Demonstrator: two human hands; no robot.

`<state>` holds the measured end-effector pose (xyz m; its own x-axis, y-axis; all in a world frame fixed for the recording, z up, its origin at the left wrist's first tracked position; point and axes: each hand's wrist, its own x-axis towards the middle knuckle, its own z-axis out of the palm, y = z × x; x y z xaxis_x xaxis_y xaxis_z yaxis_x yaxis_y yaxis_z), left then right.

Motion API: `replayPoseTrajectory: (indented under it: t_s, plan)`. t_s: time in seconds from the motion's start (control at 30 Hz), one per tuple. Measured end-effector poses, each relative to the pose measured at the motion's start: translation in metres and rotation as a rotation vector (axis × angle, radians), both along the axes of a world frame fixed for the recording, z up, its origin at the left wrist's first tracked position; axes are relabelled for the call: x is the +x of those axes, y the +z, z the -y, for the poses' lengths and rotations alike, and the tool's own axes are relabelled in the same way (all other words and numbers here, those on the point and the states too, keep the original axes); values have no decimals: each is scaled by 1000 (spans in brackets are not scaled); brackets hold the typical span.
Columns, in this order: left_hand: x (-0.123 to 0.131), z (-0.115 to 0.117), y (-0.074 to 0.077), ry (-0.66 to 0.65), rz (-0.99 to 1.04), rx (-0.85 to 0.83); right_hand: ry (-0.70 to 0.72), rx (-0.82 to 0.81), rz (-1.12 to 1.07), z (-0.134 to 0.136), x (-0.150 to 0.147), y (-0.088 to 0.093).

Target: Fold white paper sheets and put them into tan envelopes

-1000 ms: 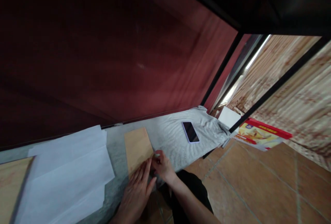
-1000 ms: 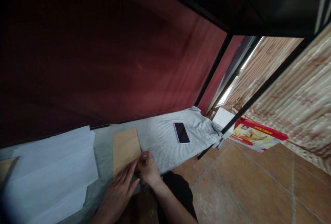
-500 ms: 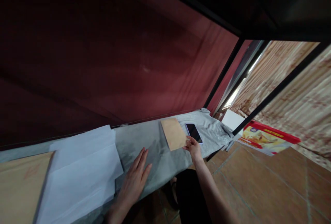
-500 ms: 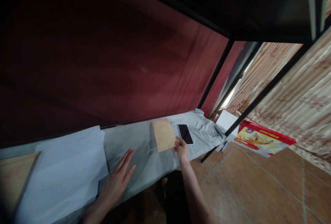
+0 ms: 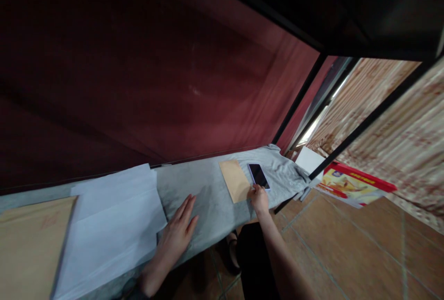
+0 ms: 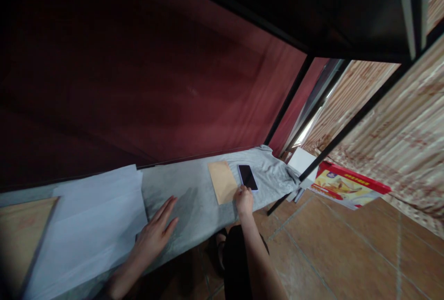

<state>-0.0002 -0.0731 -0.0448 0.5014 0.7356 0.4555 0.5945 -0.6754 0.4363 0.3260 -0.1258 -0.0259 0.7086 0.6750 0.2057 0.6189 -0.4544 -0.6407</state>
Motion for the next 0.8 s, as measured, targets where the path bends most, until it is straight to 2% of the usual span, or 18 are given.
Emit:
replayPoseTrajectory:
  t_s: [0.17, 0.23, 0.3, 0.37, 0.43, 0.53, 0.67, 0.8]
  plan:
    - [-7, -4, -1, 30, 21, 19, 75, -38, 122, -1, -15, -2]
    - [-11, -2, 0, 40, -3, 13, 196, -1, 200, -5, -29, -7]
    - [-15, 2, 3, 62, -47, -16, 388, 76, 365, -9, -44, -17]
    - [-18, 6, 7, 85, -116, -68, 512, 42, 489, -12, -58, -31]
    - [-21, 9, 11, 103, -174, -121, 520, -67, 565, -14, -66, -43]
    - [-27, 11, 17, 154, -243, -185, 459, -191, 609, -18, -66, -54]
    - [-39, 10, 22, 233, -315, -250, 406, -224, 614, -21, -58, -55]
    - [-53, 10, 19, 311, -394, -287, 386, -223, 601, -21, -56, -54]
